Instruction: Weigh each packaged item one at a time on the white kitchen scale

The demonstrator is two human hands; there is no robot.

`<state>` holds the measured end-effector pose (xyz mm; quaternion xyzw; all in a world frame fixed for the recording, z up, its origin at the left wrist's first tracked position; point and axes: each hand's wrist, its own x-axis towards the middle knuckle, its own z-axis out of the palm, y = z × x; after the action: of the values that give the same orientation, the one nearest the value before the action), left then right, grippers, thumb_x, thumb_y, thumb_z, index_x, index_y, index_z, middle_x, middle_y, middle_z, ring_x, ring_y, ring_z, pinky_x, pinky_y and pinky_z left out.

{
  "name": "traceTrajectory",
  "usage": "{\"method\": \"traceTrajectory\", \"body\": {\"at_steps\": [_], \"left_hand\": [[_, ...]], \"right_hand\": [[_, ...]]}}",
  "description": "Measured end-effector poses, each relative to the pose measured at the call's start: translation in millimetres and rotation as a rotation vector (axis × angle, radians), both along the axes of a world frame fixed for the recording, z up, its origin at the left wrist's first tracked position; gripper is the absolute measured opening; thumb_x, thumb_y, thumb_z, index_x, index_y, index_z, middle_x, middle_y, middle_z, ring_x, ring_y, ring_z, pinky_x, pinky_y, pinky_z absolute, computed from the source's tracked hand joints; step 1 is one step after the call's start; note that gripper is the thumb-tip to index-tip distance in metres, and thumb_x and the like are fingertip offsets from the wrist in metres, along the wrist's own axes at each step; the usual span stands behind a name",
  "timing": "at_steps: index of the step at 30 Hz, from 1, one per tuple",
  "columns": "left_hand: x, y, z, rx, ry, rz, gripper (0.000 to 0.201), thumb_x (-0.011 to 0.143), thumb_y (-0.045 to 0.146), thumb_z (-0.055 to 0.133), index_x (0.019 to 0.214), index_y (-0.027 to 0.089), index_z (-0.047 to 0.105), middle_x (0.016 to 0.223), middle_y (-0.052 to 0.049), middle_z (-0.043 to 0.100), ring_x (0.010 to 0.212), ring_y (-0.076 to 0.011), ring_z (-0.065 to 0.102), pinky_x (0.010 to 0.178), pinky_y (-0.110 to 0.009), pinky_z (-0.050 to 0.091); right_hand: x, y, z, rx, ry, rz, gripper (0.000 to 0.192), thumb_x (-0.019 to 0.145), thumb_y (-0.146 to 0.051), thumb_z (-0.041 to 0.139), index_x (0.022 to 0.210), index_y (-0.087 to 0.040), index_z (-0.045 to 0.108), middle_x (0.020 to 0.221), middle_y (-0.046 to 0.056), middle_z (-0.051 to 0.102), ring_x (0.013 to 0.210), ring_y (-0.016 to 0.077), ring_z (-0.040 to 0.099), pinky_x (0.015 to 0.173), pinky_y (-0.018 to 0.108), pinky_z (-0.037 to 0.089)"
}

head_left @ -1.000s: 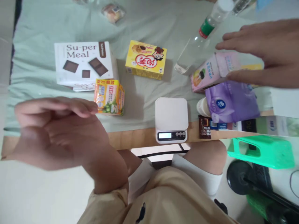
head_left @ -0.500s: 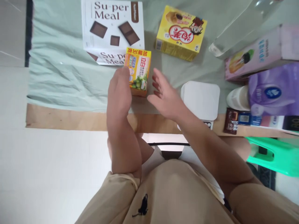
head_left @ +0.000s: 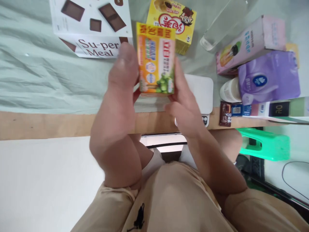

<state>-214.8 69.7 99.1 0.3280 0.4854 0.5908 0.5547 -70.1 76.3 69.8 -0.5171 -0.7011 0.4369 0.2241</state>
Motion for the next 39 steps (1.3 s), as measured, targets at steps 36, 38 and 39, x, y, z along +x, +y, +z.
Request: {"method": "traceTrajectory", "body": {"at_steps": [36,38,39], "left_hand": [[68,39,-63.5,0.530,0.337,0.298,0.055,0.074,-0.030,0.033,0.089,0.015,0.060,0.086,0.005,0.057,0.056,-0.0039,0.051,0.046,-0.021,0.036],[71,40,-66.5,0.564,0.345,0.276,0.058,0.056,-0.029,0.028,0.077,0.015,0.058,0.077,0.005,0.059,0.061,-0.0060,0.055,0.051,-0.020,0.037],[72,39,-67.5,0.574,0.356,0.275,0.055,0.054,-0.028,0.027,0.071,0.015,0.056,0.067,0.005,0.056,0.057,-0.0063,0.052,0.050,-0.020,0.035]], "right_hand": [[181,-32,-86.6,0.599,0.606,-0.368,0.035,0.094,-0.046,0.067,0.120,-0.025,0.078,0.094,0.004,0.070,0.084,0.0165,0.069,0.070,0.033,0.055],[180,-33,-84.7,0.598,0.594,-0.356,0.033,0.096,-0.046,0.065,0.119,-0.026,0.078,0.092,0.004,0.068,0.083,0.0159,0.067,0.069,0.032,0.053],[179,-34,-84.0,0.592,0.583,-0.358,0.032,0.096,-0.046,0.064,0.118,-0.026,0.077,0.092,0.004,0.067,0.083,0.0161,0.067,0.068,0.032,0.052]]}}
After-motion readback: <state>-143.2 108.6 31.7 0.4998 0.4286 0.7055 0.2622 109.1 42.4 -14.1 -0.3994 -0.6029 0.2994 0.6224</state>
